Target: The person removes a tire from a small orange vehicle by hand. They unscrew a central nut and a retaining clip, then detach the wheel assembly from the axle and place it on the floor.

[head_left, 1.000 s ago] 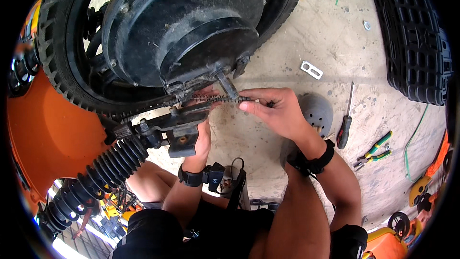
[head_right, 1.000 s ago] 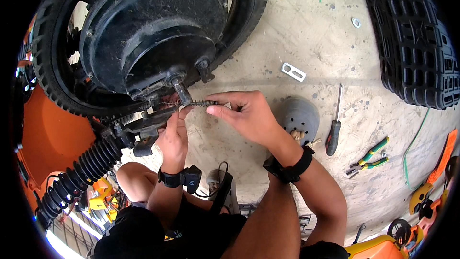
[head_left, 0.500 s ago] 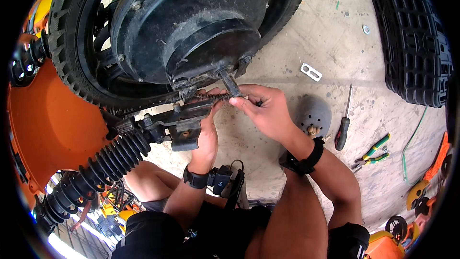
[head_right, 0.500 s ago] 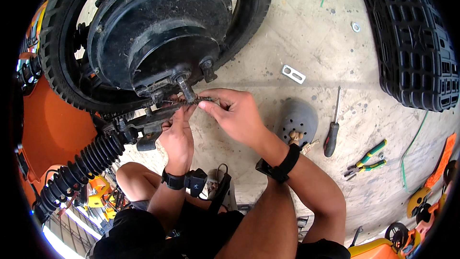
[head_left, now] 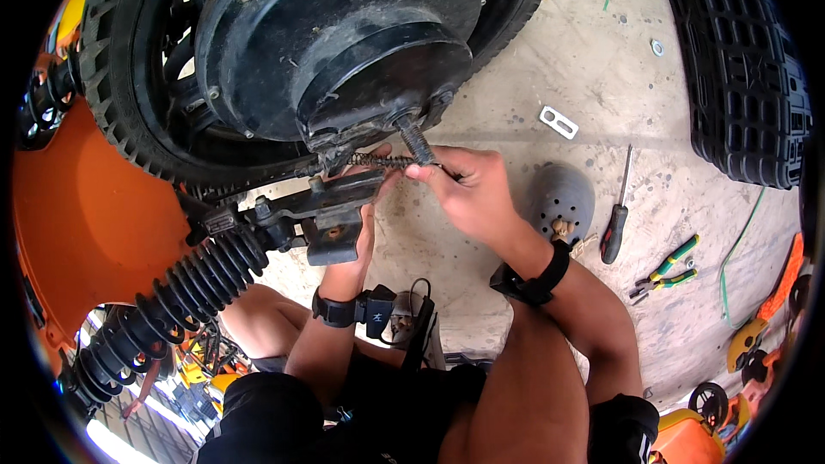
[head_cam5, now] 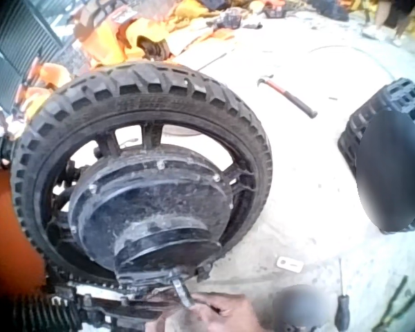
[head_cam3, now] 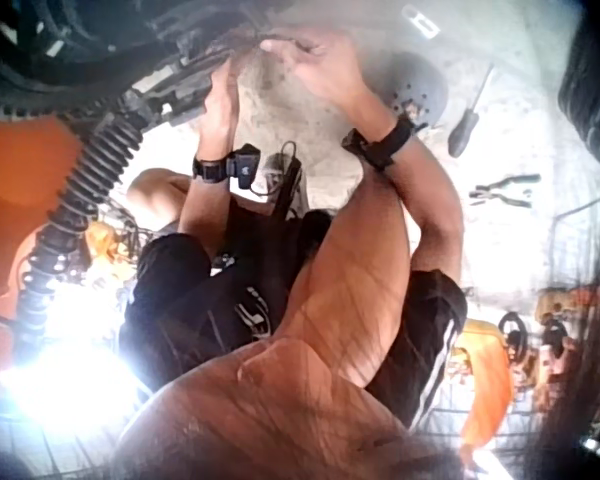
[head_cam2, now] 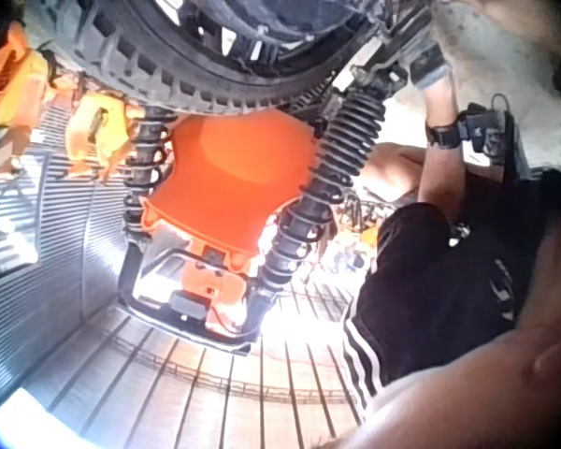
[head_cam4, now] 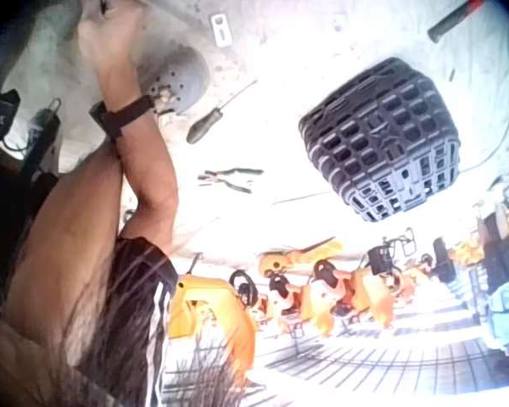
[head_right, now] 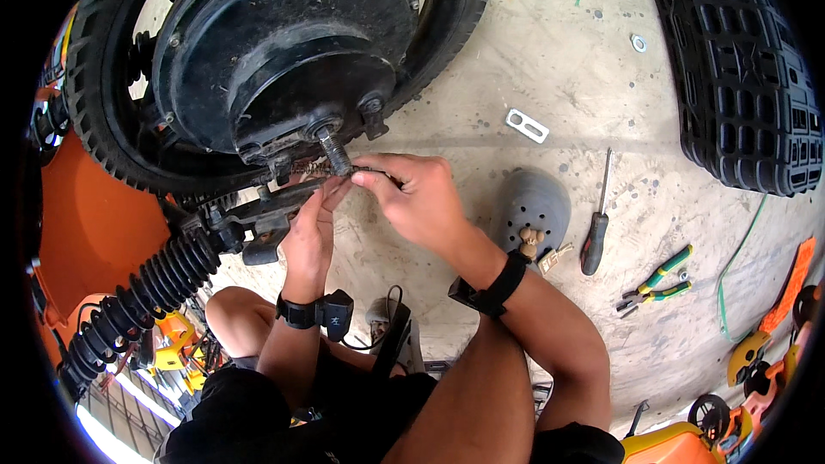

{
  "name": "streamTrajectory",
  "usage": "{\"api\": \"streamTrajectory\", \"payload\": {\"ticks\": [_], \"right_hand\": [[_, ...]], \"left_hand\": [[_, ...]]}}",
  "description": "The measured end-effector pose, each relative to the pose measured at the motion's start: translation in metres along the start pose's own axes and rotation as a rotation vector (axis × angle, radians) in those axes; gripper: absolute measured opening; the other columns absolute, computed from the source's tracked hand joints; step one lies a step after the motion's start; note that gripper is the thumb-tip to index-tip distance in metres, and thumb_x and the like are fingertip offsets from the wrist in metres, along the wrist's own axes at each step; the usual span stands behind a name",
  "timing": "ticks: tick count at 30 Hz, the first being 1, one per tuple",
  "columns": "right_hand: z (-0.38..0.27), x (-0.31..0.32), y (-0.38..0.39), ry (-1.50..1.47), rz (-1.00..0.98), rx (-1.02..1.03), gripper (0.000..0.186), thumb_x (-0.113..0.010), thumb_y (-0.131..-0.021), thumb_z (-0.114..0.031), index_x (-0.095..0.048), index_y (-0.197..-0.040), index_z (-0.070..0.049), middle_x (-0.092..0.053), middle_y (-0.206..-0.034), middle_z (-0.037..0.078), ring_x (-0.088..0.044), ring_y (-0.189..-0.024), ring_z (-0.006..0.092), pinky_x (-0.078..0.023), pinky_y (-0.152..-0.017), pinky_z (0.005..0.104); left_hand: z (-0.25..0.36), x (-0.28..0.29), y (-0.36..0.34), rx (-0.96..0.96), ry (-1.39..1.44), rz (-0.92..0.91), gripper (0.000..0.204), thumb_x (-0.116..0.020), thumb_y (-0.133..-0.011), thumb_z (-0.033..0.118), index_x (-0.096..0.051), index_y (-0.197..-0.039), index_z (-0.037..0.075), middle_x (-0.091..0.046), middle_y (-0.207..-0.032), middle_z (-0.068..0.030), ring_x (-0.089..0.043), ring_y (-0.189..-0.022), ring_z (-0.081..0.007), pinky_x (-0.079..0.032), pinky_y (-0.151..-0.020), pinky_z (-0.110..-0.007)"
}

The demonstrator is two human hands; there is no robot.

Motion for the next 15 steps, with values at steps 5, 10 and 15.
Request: {"api": "streamTrajectory", "payload": {"ticks": [5,10,15], "right_hand": [[-0.009,0.001,0.001,0.068,0.002,0.146,0.018,-0.066,-0.079,-0.006,-0.069,-0.097,-0.002,-0.068,-0.086,0.017,-0.067,-0.067,0.0250,-0.051,-0.060,0.0316],[-0.041,0.008,0.006,0.329,0.020,0.505,0.019,-0.069,-0.076,-0.005,-0.068,-0.095,-0.002,-0.068,-0.083,0.014,-0.065,-0.065,0.0285,-0.051,-0.055,0.0325],[-0.043,0.009,0.010,0.395,0.124,0.544,0.022,-0.071,-0.075,-0.009,-0.065,-0.096,-0.003,-0.067,-0.077,0.010,-0.064,-0.062,0.0272,-0.050,-0.052,0.0321]], "left_hand": [[-0.028,-0.017,0.003,0.413,0.092,0.114,0.017,-0.054,-0.093,0.006,-0.061,-0.106,-0.002,-0.064,-0.106,-0.0107,-0.062,-0.097,-0.0236,-0.053,-0.086,-0.046],[-0.030,-0.019,0.003,0.461,0.263,0.237,0.011,-0.058,-0.091,0.005,-0.064,-0.099,0.000,-0.066,-0.100,-0.0089,-0.062,-0.093,-0.0204,-0.054,-0.080,-0.042],[-0.018,-0.026,-0.002,0.282,0.120,0.233,0.010,-0.060,-0.090,0.004,-0.064,-0.098,0.001,-0.065,-0.098,-0.0075,-0.061,-0.090,-0.0183,-0.050,-0.083,-0.038]]}}
Point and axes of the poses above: each hand's wrist, its own y-axis away from the middle knuckle, its own x-axis out of the back of the hand, z = x × y, the point moved 9 cm from there along -y, towards the middle knuckle
